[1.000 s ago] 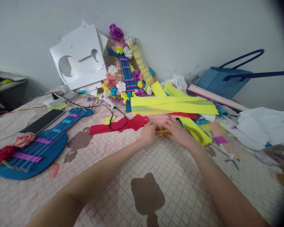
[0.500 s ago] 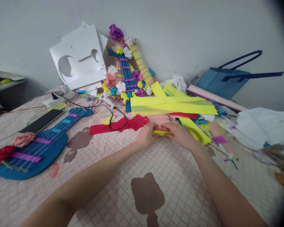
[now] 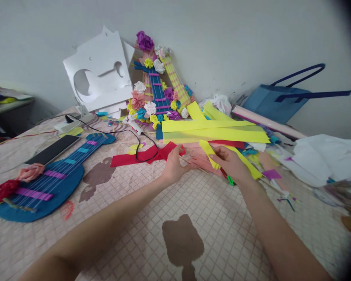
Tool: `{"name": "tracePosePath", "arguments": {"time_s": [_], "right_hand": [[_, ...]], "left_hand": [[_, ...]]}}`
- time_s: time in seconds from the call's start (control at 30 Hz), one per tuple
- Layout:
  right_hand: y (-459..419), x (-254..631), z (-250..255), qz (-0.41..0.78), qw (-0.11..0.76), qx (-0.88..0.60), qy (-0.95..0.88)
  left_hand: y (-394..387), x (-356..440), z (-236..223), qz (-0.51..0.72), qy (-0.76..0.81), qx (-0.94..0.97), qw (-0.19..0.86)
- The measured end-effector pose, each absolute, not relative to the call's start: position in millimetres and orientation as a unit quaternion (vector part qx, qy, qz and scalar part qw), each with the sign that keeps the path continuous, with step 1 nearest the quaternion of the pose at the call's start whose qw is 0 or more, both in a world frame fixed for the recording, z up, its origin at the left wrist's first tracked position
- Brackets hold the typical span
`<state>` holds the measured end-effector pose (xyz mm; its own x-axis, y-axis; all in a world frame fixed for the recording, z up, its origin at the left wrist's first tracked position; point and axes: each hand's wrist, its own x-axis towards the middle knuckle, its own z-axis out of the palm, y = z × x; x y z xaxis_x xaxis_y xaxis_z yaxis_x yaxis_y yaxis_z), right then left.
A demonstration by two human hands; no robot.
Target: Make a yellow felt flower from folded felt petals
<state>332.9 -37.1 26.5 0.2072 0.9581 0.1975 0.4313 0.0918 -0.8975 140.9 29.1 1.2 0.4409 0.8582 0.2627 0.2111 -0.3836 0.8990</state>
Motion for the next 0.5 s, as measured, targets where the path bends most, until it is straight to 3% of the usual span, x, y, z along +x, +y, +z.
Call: {"name": "tracePosePath", "arguments": {"time_s": [0.13, 0.2, 0.5], "right_hand": [[-38, 299, 17, 0.408, 0.511, -0.557, -0.512], [-38, 277, 12, 0.464, 0.509, -0.528, -0.496], [-45, 222, 11, 0.619, 0.455, -0.464, -0.442]], "left_hand": [[13, 134, 13, 0.352, 0.284, 0.564, 0.691], [4, 131, 18, 0.332, 0.255, 0.485, 0.767], [-1, 94, 24, 0.35, 0.279, 0.375, 0.812]]}}
